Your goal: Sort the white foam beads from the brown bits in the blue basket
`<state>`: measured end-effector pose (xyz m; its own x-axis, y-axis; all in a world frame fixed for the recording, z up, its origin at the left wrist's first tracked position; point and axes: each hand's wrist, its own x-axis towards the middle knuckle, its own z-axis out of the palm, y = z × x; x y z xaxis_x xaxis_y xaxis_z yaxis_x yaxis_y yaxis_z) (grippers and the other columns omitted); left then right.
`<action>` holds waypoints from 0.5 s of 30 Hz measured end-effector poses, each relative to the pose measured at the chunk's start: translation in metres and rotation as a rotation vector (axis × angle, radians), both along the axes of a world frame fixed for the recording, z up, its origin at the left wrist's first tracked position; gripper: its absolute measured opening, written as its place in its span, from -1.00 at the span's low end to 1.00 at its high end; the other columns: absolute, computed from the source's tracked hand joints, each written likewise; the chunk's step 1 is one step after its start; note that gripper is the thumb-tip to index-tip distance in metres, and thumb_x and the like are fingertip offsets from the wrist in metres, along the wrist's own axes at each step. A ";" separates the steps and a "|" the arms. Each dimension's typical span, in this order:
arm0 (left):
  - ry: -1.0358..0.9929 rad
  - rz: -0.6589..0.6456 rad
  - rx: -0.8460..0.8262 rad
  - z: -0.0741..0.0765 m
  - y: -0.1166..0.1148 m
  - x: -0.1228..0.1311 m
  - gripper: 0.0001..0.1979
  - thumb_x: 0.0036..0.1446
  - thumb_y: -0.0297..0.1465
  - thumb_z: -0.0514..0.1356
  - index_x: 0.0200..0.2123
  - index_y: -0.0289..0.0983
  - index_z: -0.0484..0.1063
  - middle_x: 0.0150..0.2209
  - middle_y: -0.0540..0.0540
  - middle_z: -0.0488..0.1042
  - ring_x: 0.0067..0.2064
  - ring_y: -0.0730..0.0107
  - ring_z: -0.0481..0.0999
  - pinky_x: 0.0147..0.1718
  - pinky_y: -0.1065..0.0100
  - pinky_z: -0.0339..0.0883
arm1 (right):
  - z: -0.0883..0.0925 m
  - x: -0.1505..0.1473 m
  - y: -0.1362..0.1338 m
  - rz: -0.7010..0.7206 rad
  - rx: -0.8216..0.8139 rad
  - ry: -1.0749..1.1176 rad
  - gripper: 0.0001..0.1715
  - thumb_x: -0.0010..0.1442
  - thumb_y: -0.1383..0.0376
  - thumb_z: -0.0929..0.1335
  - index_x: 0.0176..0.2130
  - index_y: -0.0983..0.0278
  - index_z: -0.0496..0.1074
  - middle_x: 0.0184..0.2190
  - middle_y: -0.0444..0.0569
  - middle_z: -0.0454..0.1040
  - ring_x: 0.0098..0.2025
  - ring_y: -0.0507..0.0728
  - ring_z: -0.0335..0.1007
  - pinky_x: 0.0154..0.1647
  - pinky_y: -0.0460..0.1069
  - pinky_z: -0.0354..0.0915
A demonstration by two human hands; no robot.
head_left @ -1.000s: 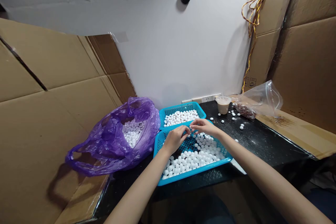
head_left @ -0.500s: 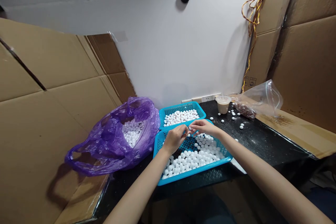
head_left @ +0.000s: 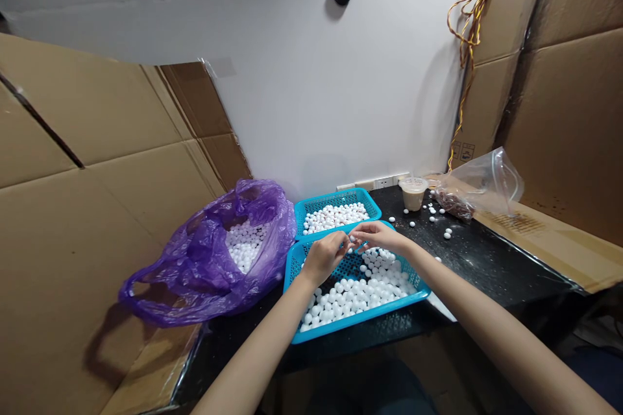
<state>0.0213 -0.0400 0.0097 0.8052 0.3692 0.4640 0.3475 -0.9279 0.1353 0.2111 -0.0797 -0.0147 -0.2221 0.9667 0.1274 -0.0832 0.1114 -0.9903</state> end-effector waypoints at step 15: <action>0.025 -0.001 0.030 0.002 -0.002 0.001 -0.85 0.22 -0.45 -0.02 -0.44 -0.24 0.18 -0.45 0.00 0.36 -0.41 0.45 0.40 -0.43 0.45 0.24 | 0.000 0.001 -0.001 0.009 -0.011 -0.018 -0.52 -0.06 -0.01 0.42 -0.34 0.35 0.45 -0.40 -0.01 0.48 -0.29 0.13 0.46 -0.24 0.02 0.38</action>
<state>0.0227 -0.0416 0.0118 0.8168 0.3551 0.4547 0.3499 -0.9316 0.0989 0.2122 -0.0804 -0.0148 -0.2331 0.9659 0.1130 -0.0664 0.1001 -0.9928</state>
